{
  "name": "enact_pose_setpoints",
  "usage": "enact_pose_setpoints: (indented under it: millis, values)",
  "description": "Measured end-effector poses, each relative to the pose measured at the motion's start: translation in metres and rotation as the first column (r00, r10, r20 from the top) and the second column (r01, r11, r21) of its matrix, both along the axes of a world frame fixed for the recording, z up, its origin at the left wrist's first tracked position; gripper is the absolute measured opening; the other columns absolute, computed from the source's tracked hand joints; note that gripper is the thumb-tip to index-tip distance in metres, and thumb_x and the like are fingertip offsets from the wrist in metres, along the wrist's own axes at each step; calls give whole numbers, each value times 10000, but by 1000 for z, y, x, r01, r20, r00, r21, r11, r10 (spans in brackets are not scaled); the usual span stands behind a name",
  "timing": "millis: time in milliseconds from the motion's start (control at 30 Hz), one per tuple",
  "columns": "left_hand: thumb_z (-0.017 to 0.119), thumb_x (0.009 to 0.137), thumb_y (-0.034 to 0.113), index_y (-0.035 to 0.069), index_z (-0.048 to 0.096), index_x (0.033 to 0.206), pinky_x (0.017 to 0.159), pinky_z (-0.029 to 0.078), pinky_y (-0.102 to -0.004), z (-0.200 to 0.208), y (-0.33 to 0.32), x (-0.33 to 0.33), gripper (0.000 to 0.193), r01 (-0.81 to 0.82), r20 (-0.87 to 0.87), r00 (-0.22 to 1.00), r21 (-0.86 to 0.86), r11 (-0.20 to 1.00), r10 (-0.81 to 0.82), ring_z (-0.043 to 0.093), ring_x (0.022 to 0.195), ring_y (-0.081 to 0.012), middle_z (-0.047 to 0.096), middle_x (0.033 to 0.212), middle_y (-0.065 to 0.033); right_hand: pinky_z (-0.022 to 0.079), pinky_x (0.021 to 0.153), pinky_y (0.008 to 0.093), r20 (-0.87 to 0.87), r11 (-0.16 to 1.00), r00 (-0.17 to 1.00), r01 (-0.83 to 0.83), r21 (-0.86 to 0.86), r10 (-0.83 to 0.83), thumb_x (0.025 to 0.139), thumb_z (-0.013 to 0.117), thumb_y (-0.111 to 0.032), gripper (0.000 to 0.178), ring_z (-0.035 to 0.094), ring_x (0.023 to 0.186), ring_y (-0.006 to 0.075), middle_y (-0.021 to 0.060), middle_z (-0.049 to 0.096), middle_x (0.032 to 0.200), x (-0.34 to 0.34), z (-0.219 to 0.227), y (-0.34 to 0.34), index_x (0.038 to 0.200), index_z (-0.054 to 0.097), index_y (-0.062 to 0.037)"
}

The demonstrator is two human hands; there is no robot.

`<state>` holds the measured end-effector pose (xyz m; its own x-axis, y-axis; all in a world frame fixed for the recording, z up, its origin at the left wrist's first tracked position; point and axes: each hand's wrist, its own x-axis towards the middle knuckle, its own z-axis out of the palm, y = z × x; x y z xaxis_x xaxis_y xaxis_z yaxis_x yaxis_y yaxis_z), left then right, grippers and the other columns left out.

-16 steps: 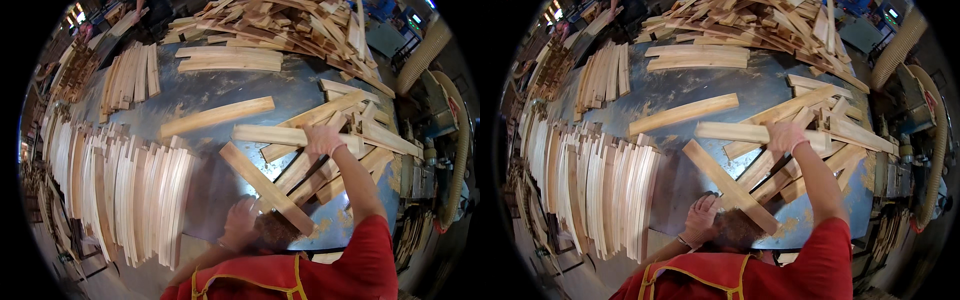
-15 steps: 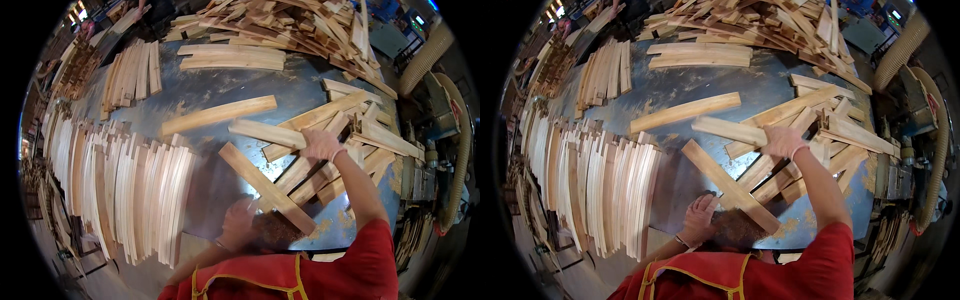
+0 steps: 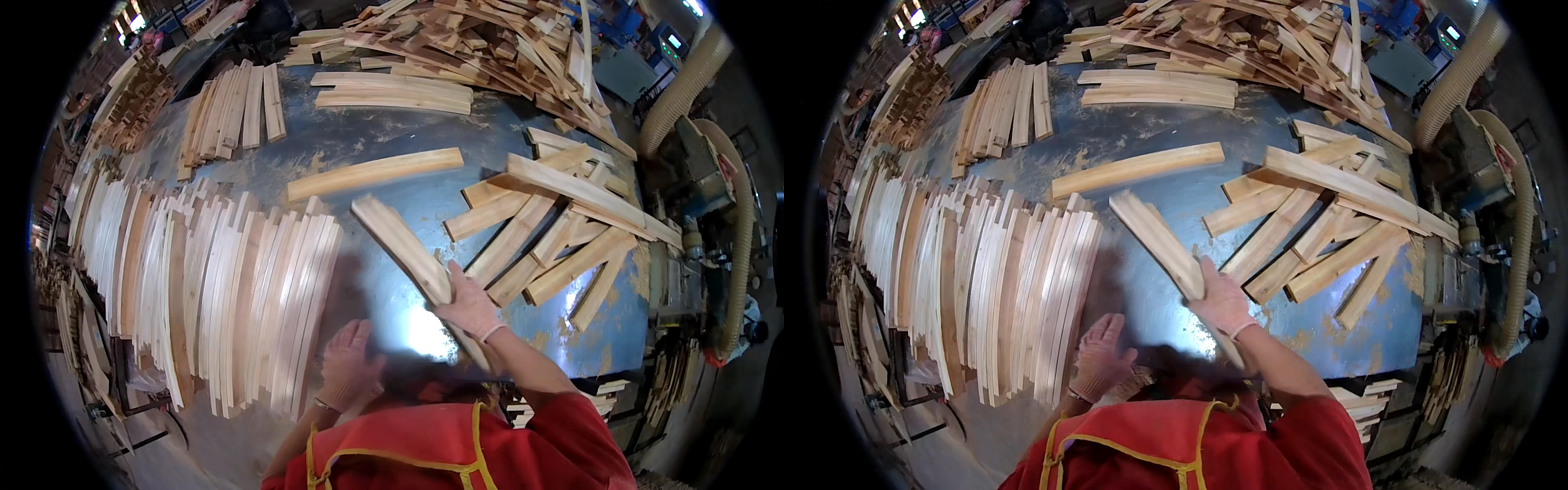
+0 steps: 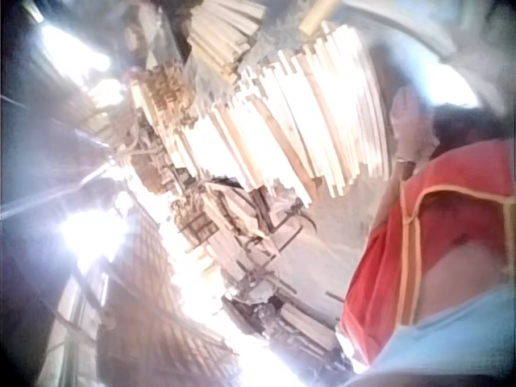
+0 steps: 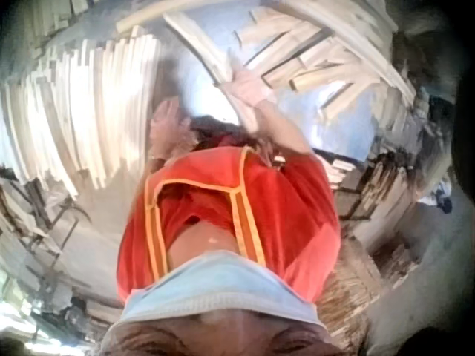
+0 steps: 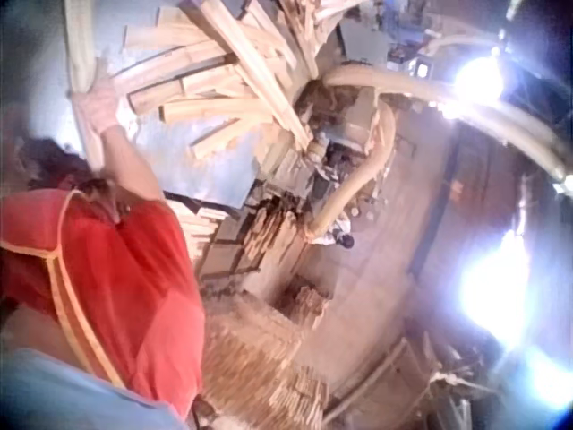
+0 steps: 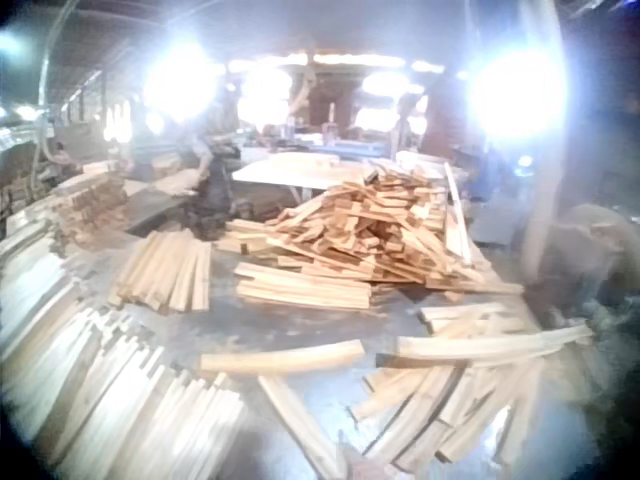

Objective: The person sorts through a large pile of wooden planks on a metal table, picking up pieces and arranging them into a neat stack. The task involves repetitive handling of the wood pieces to organize them.

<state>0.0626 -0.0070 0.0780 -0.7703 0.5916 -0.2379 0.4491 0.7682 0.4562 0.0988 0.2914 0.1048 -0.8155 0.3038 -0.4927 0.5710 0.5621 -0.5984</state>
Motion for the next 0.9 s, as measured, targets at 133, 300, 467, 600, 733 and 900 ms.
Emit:
enact_pose_setpoints:
  millis: [133, 300, 467, 600, 733, 900]
  values:
    - [811, 860, 345, 26, 523, 1534, 1220, 364, -532, 4, -42, -8, 800, -88, -47, 994, 125, 988, 94, 479, 1455, -404, 496, 1573, -233, 497, 1121, 415, -90, 891, 954, 229, -392, -285, 839, 828, -421, 1117, 620, 1306, 390, 305, 571, 1482, -12, -41, -86, 1671, 215, 2]
    - [824, 825, 435, 13, 499, 1547, 1247, 323, -527, -8, -67, -26, 897, -52, -55, 997, -22, 998, 51, 425, 1494, -430, 469, 1598, -231, 492, 1109, 421, -48, 920, 993, -120, -373, 110, 918, 722, -431, 829, 624, 1315, 362, 269, 605, 1468, -20, -70, -194, 1558, 404, -12]
    - [811, 787, 394, 48, 467, 1576, 1257, 287, -593, -25, -97, -23, 928, 34, -251, 963, -254, 967, -100, 367, 1524, -457, 432, 1626, -219, 493, 1076, 461, -260, 814, 865, -496, -302, 430, 980, 613, -427, 565, 639, 1286, 375, 252, 644, 1407, -40, -93, -110, 1402, 638, -52]
    - [787, 839, 452, 98, 513, 1542, 1257, 294, -613, -52, -83, -10, 834, -117, -428, 903, -334, 935, -39, 415, 1484, -460, 491, 1576, -194, 539, 995, 489, -185, 942, 974, -63, 330, 130, 911, 662, -328, 445, 697, 1078, 407, 239, 725, 1168, -93, 15, 87, 1264, 654, -57]
    - [787, 823, 347, 103, 500, 1553, 1238, 317, -619, -40, -10, -20, 822, 115, -397, 900, -184, 976, -181, 423, 1480, -463, 497, 1571, -196, 537, 989, 464, -69, 432, 955, -65, 900, 288, 851, 738, -299, 557, 681, 1232, 363, 217, 728, 1244, -60, -10, 233, 1362, 615, -115]
    - [765, 879, 242, 76, 454, 1589, 1233, 364, -539, -7, 104, -19, 792, 152, -89, 985, 7, 988, -150, 468, 1476, -401, 510, 1572, -180, 522, 1047, 464, 215, 873, 960, -257, 415, 181, 836, 759, -460, 761, 691, 1206, 399, 265, 719, 1254, -69, 40, 232, 1479, 538, -118]
